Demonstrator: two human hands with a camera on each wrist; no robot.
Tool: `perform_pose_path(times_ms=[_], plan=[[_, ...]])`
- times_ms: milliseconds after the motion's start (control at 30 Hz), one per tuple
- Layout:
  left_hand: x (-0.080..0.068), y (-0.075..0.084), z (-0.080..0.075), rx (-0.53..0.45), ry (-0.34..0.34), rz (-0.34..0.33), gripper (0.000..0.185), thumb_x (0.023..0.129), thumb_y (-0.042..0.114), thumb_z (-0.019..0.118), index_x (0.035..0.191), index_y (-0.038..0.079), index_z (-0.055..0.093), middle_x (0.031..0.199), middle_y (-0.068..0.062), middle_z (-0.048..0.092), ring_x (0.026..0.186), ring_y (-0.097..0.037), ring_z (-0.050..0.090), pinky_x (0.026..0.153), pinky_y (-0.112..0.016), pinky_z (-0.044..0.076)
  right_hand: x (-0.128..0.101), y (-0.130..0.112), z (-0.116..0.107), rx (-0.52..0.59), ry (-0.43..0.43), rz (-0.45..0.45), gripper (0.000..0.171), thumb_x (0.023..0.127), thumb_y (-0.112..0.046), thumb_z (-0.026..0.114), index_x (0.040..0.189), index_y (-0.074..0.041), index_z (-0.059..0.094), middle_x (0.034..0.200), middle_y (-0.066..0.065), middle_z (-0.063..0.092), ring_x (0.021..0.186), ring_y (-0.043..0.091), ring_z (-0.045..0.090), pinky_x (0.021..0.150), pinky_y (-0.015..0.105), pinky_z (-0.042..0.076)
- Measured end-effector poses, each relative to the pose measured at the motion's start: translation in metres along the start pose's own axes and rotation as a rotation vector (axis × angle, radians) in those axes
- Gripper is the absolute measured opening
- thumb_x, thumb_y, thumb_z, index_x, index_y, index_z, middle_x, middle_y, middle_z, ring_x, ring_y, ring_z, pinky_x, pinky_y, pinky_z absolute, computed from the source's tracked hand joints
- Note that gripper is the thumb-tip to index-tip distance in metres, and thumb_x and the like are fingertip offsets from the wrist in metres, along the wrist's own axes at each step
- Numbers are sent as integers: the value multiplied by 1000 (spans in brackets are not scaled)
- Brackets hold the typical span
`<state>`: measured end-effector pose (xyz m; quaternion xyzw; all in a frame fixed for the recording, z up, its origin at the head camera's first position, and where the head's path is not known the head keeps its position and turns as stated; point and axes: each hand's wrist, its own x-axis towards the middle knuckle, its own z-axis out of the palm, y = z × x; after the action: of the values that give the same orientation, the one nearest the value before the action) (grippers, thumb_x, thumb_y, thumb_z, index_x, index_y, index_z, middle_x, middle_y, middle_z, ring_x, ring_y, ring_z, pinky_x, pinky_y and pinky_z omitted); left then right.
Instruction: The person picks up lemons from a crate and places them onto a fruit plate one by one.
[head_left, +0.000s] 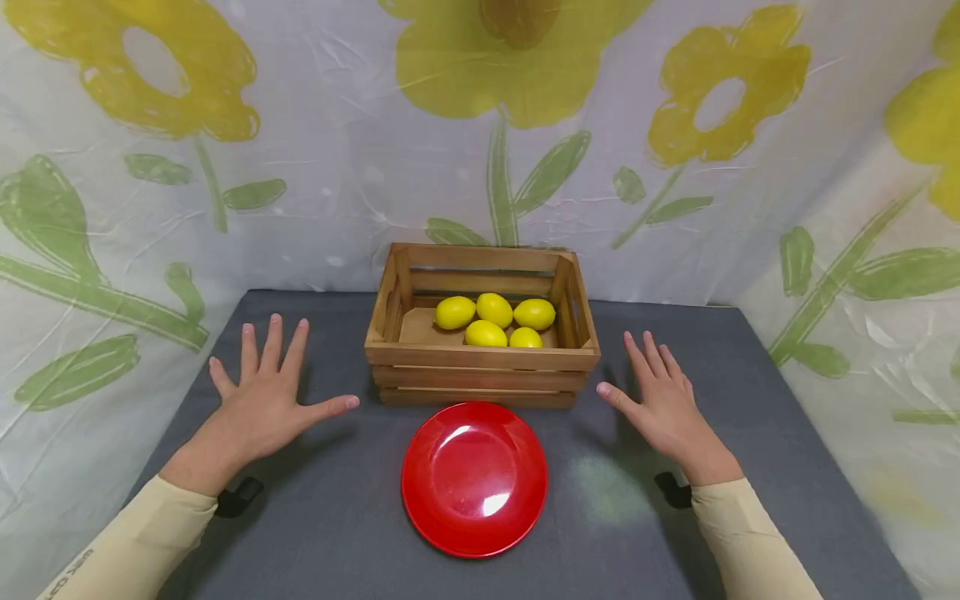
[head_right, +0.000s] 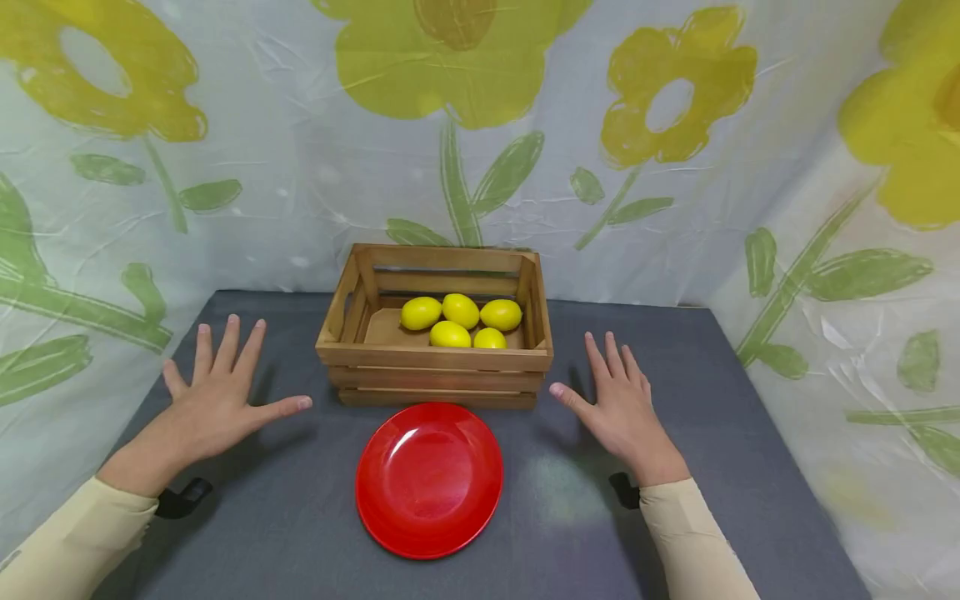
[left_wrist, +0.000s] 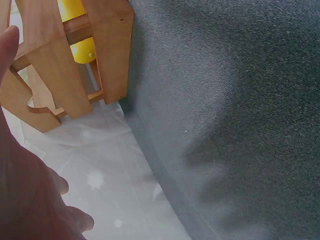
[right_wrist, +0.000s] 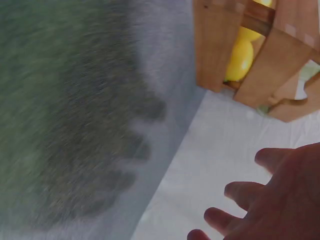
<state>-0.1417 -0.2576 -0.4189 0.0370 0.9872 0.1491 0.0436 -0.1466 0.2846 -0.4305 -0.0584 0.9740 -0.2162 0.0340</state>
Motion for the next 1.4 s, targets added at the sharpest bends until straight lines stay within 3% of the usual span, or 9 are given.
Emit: perform_pose_path(times_ms=[167,267,367,500,633,833,1000,1200,1400], plan=[[2,0,1,-18,-7,0,138,84,93,59,173,16,-15,175,-16,-33,157,-55,-35,106,-95,-16,11,-1,1,244,15,-53,78,114,-57,40,176,-22,9,183,15,2,167,53,5,123,84,10],[4,1,0,-28,-13,4,138,85,92,59,172,17,-16,175,-15,-34,157,-52,-38,106,-95,-17,19,-2,5,532,28,-119,68,117,-49,29,175,-17,13,183,13,8,167,50,8,128,77,10],[5,2,-1,-37,-11,9,137,85,93,58,172,17,-16,174,-14,-35,157,-51,-39,106,-95,-17,28,-6,11,829,43,-132,73,116,-56,20,175,-13,16,182,15,13,167,48,13,132,71,9],[6,4,-4,-55,1,19,136,86,91,58,172,17,-17,175,-13,-35,157,-50,-39,107,-94,-17,42,-14,25,1180,85,-59,84,111,-67,20,174,-12,19,181,19,18,167,45,17,136,62,7],[6,9,-7,-79,27,42,133,88,88,60,173,18,-15,177,-13,-31,159,-50,-36,108,-94,-15,55,-24,43,1418,97,29,79,112,-61,28,174,-13,20,183,12,15,170,33,12,138,52,6],[4,30,-24,-91,64,89,129,90,85,61,174,20,-12,179,-11,-27,162,-48,-32,112,-91,-14,66,-42,69,1546,159,124,65,114,-40,35,170,-8,26,175,7,25,161,24,23,134,44,17],[4,55,-46,-93,61,153,127,89,86,61,174,27,-12,180,-4,-26,164,-44,-32,118,-86,-16,68,-47,80,1553,222,150,62,113,-27,34,170,-6,26,174,11,25,159,25,24,133,44,17],[12,88,-69,-67,26,243,126,87,88,60,174,29,-9,182,-5,-19,167,-41,-24,128,-78,-4,69,-47,87,1512,207,127,64,111,-31,36,172,-11,26,177,12,25,161,29,23,131,48,17],[29,119,-78,-14,-20,295,125,84,95,53,175,29,-1,184,-6,-9,170,-40,-12,129,-78,11,67,-48,92,1487,211,128,65,112,-33,39,172,-12,26,179,12,24,164,31,22,135,50,16]])
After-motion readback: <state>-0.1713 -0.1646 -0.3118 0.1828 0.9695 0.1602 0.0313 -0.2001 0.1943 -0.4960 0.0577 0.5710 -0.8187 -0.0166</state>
